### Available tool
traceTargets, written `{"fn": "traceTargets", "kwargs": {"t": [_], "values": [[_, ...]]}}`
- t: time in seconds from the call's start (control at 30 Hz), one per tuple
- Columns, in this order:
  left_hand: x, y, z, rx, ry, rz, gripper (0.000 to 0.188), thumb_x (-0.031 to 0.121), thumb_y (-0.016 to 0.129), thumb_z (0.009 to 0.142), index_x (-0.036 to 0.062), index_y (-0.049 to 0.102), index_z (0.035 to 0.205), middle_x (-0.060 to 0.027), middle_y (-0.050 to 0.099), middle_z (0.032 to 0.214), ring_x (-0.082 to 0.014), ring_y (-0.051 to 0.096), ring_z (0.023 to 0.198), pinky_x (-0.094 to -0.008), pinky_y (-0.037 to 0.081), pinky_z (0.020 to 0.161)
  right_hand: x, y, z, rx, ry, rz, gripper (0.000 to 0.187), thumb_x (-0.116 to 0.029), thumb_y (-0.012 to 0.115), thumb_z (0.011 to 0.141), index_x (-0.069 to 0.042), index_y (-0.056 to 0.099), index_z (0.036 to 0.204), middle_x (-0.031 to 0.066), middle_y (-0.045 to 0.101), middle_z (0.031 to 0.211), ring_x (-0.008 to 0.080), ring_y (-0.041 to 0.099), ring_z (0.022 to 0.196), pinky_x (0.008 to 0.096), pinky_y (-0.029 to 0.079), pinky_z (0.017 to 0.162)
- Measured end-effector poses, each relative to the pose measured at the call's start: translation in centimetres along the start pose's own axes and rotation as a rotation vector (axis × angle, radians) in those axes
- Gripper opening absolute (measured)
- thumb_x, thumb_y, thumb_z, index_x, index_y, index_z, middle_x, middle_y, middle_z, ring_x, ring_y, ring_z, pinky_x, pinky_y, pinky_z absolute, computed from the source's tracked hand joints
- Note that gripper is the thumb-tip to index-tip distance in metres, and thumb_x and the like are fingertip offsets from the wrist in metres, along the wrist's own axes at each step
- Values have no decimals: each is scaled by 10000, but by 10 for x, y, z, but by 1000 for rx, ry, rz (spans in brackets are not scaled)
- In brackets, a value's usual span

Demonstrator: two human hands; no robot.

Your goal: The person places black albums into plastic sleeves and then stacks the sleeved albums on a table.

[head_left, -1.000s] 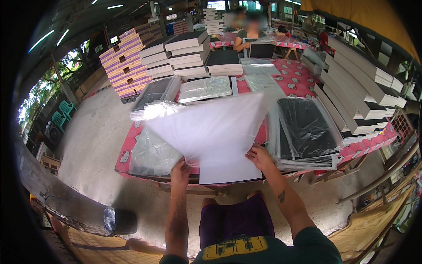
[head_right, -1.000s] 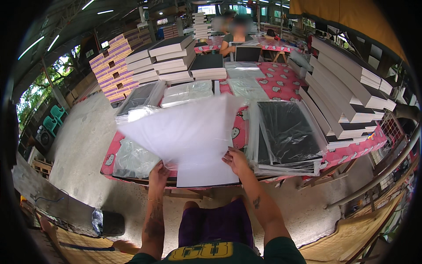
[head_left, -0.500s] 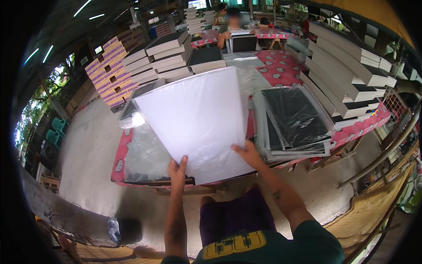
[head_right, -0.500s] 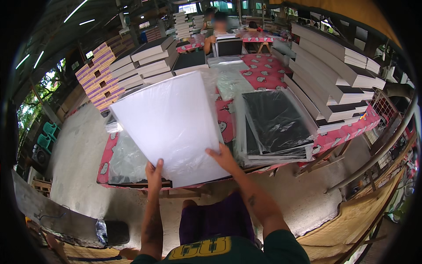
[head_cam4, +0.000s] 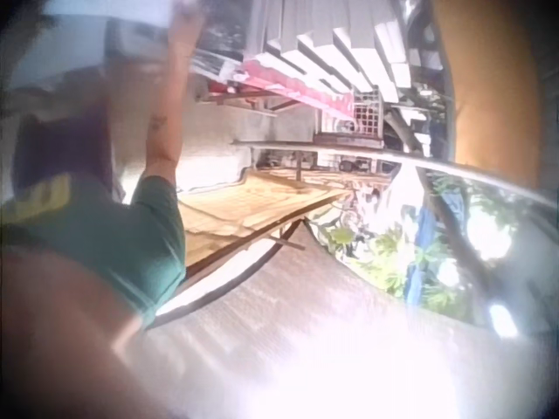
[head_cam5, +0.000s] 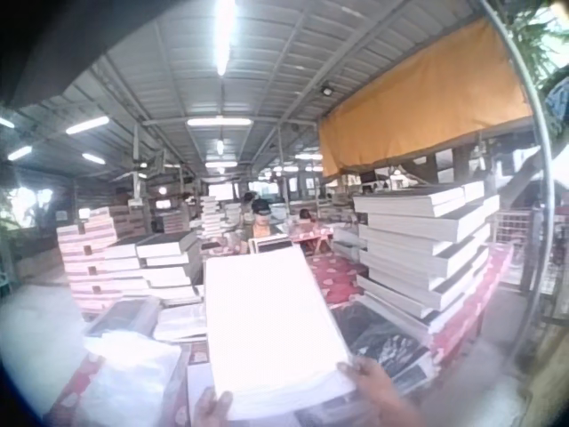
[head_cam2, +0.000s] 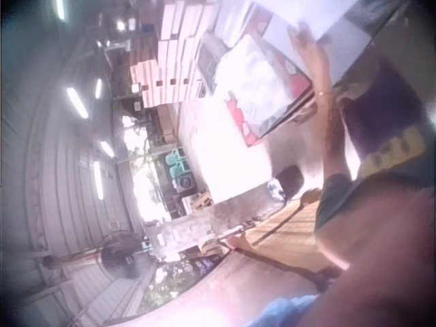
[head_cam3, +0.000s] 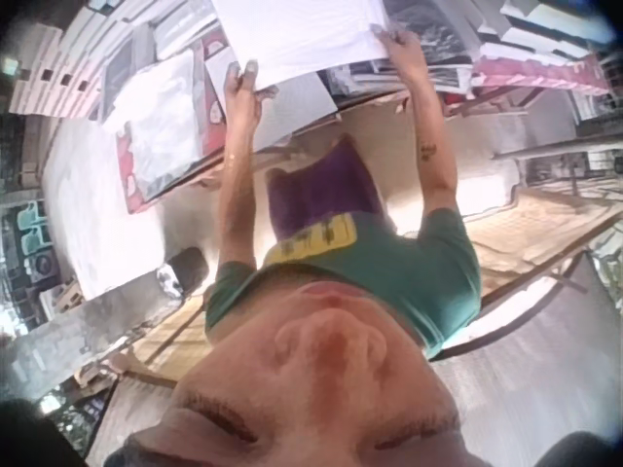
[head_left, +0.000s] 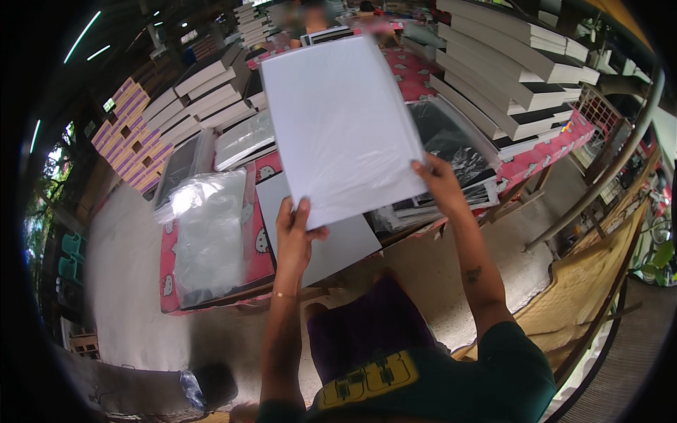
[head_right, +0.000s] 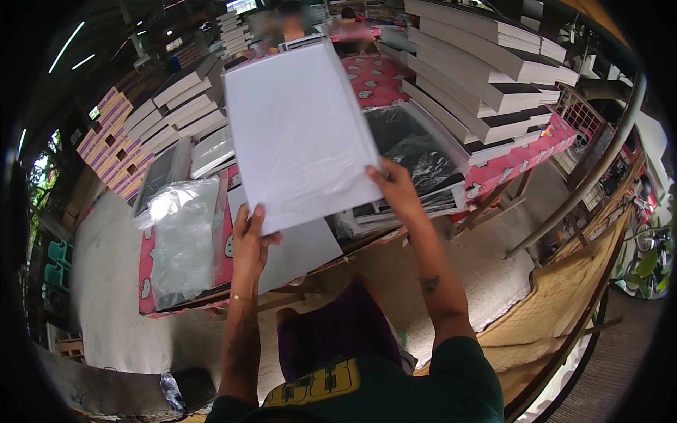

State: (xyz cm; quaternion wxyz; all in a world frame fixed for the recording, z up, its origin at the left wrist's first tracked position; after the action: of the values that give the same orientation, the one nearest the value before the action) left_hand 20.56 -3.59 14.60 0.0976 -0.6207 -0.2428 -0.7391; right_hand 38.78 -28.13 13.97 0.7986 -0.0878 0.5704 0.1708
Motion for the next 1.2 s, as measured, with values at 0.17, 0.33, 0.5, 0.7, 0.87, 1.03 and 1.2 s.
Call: {"fn": "traceTargets", "kwargs": {"t": [0.17, 0.33, 0.5, 0.7, 0.87, 1.03, 1.2], "values": [[-35, 78, 46, -135, -149, -222, 244, 217, 553, 953, 40, 513, 1115, -96, 617, 968, -206, 618, 709, -295, 540, 558, 7, -109, -19, 363, 64, -72, 271, -283, 583, 943, -19, 625, 901, -4, 574, 739, 77, 531, 632, 233, 500, 568], [-77, 140, 55, -324, -330, -411, 274, 169, 511, 966, -21, 485, 1161, -143, 602, 1052, -265, 642, 848, -351, 566, 730, 23, -172, -12, 661, -53, 37, 272, -288, 578, 947, -29, 605, 871, 5, 575, 797, 69, 509, 687, 227, 460, 586], [-93, 161, 32, -156, -318, -420, 494, 52, 534, 927, -94, 339, 1357, -194, 551, 1161, -278, 641, 953, -342, 555, 823, 34, -183, -8, 869, -213, 130, 249, -238, 657, 897, 1, 588, 907, 16, 557, 850, 97, 476, 793, 226, 387, 724], [-87, 142, 32, -217, 63, 66, 416, 82, 632, 889, -63, 503, 1257, -155, 629, 1054, -163, 644, 893, -266, 521, 743, 30, -167, -16, 638, -226, -194, 368, -223, 768, 802, 28, 617, 1025, 25, 569, 838, 108, 489, 786, 244, 407, 727], [-84, 138, 28, -170, 236, 436, 257, 114, 678, 860, -10, 630, 1080, -63, 631, 805, -109, 594, 739, -250, 500, 667, 30, -171, -26, 713, -202, -564, 371, -243, 789, 769, 3, 622, 991, 62, 576, 820, 154, 521, 780, 271, 430, 752], [-82, 128, 26, -183, 254, 835, 404, 199, 730, 810, 40, 587, 1152, -160, 587, 1044, -213, 595, 898, -309, 496, 762, 18, -183, -14, 668, -193, -918, 570, -509, 650, 825, -11, 597, 1098, 181, 603, 1038, 349, 546, 1033, 429, 413, 902], [-105, 145, 29, -138, 538, 925, 717, 378, 687, 820, -50, 407, 1324, -322, 368, 1351, -436, 385, 1247, -460, 343, 1021, 75, -254, 17, 456, 58, -906, 654, -515, 560, 870, 33, 547, 1226, 283, 572, 1184, 407, 528, 1141, 430, 402, 946]]}}
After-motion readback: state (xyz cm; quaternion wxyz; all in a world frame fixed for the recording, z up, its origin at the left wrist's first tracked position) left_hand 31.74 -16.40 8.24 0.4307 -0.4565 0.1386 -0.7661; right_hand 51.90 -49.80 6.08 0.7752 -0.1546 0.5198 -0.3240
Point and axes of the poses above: each hand's wrist, its own z-axis towards the middle knuckle, its own y-axis out of the palm, x = y × z, the point moved 5 cm from there along z, towards the middle knuckle
